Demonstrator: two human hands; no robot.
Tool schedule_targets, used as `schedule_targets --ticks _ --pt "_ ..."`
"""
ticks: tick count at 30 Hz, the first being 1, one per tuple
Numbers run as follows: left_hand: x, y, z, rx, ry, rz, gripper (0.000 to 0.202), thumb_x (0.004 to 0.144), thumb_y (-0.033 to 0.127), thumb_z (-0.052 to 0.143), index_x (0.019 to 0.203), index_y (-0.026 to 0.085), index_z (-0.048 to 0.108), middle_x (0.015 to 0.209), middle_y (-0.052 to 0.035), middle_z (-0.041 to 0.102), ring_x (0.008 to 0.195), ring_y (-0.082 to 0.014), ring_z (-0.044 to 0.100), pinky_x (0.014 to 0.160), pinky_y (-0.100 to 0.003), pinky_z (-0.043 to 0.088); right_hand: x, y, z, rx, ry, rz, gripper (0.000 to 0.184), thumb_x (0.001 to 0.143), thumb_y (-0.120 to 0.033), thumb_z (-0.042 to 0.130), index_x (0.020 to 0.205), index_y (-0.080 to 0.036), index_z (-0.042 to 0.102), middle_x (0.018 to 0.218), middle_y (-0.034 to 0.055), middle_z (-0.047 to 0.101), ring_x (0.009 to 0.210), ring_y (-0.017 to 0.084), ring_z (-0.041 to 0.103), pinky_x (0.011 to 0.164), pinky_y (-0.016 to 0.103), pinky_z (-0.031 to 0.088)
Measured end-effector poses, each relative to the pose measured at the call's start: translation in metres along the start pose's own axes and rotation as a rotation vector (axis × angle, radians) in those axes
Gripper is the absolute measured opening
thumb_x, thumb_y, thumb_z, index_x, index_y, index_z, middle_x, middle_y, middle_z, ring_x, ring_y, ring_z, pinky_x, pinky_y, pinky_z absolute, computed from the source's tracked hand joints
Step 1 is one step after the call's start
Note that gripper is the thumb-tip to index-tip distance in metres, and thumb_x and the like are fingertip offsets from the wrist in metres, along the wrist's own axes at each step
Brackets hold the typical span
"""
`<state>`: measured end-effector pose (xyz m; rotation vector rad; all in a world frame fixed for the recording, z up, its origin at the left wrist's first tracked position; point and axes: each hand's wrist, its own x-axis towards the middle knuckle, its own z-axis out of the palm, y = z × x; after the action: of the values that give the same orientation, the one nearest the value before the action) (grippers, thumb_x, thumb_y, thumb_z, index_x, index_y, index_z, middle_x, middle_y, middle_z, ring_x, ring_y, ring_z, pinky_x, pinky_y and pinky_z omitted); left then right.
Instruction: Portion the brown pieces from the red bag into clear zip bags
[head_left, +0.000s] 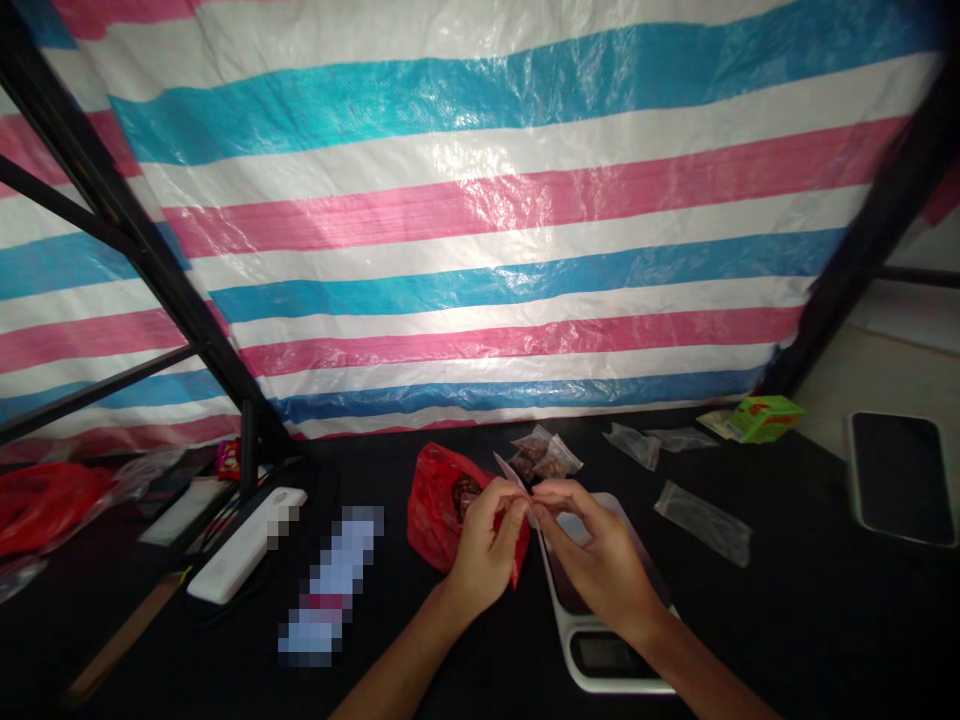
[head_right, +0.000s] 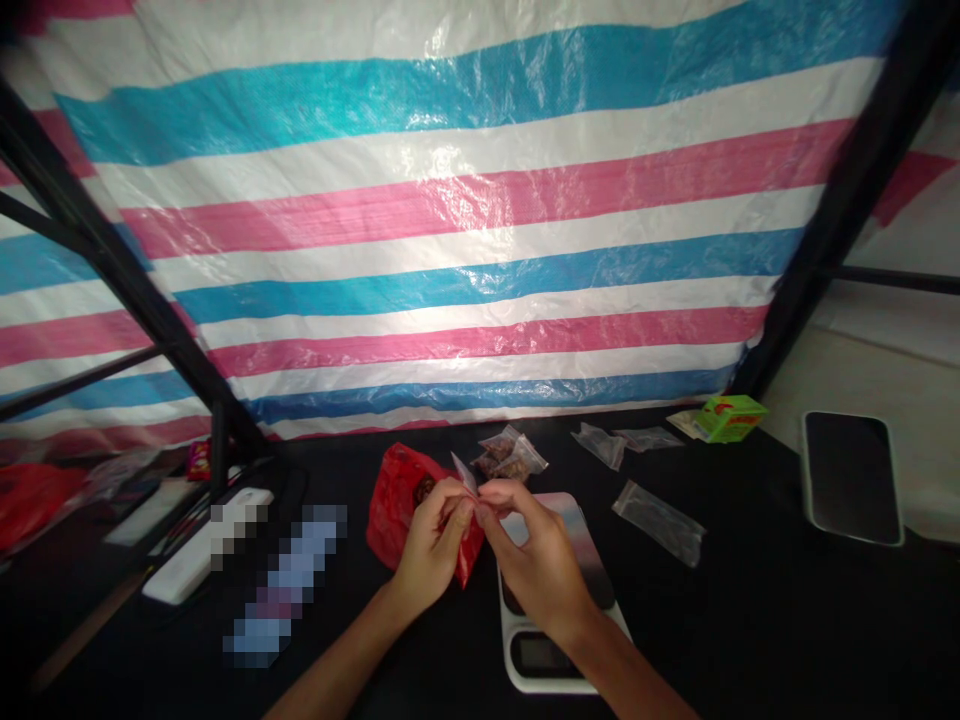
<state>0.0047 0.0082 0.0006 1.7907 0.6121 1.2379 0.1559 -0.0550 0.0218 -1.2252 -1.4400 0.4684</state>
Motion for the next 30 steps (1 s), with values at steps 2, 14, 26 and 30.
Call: schedule_targets --ticks 2,14,26,30 --pt "-0.001 0.0 0.0 0.055 -0.026 0.009 0.016 0.106 0.028 0.049 0.102 0.02 0.062 0.092 -0.0027 0.066 0.085 -0.0148 0.064 0.08 -0.026 0.049 0.0 0.001 0.0 -0.039 0.033 -0.004 0.017 0.099 -0.033 0.063 0.113 -0.025 0.067 0.096 0.0023 0.08 0.086 0.019 0.077 0.082 0.028 0.061" --pt "-0.007 -0.004 -0.003 0.352 0.035 0.202 0.018 0.093 0.013 0.055 0.078 0.021 0.05 0.065 0.006 0.045 0.057 -0.0087 0.043 0.057 -0.022 0.033 0.0 0.004 -0.015 -0.448 0.012 -0.37 0.02 0.101 -0.015 0.052 0.101 -0.025 0.069 0.097 0.0035 0.072 0.093 0.019 0.07 0.084 0.032 0.052" --pt "-0.008 0.004 -0.009 0.417 0.051 0.464 0.023 0.092 0.016 0.063 0.114 0.022 0.059 0.099 -0.0064 0.065 0.093 -0.0202 0.063 0.083 -0.034 0.053 -0.004 -0.008 -0.014 -0.618 -0.254 -0.381 0.046 0.082 -0.008 0.055 0.125 -0.02 0.066 0.129 0.0112 0.07 0.115 0.03 0.064 0.101 0.048 0.049" --pt "-0.008 0.013 -0.011 0.596 0.046 0.482 0.07 0.084 0.023 0.069 0.149 0.02 0.043 0.143 -0.0177 0.055 0.133 -0.0339 0.05 0.111 -0.054 0.044 -0.005 -0.006 -0.014 -0.579 -0.185 -0.381 0.043 0.084 -0.007 0.05 0.123 -0.019 0.064 0.12 0.0112 0.071 0.111 0.028 0.064 0.1 0.046 0.05"
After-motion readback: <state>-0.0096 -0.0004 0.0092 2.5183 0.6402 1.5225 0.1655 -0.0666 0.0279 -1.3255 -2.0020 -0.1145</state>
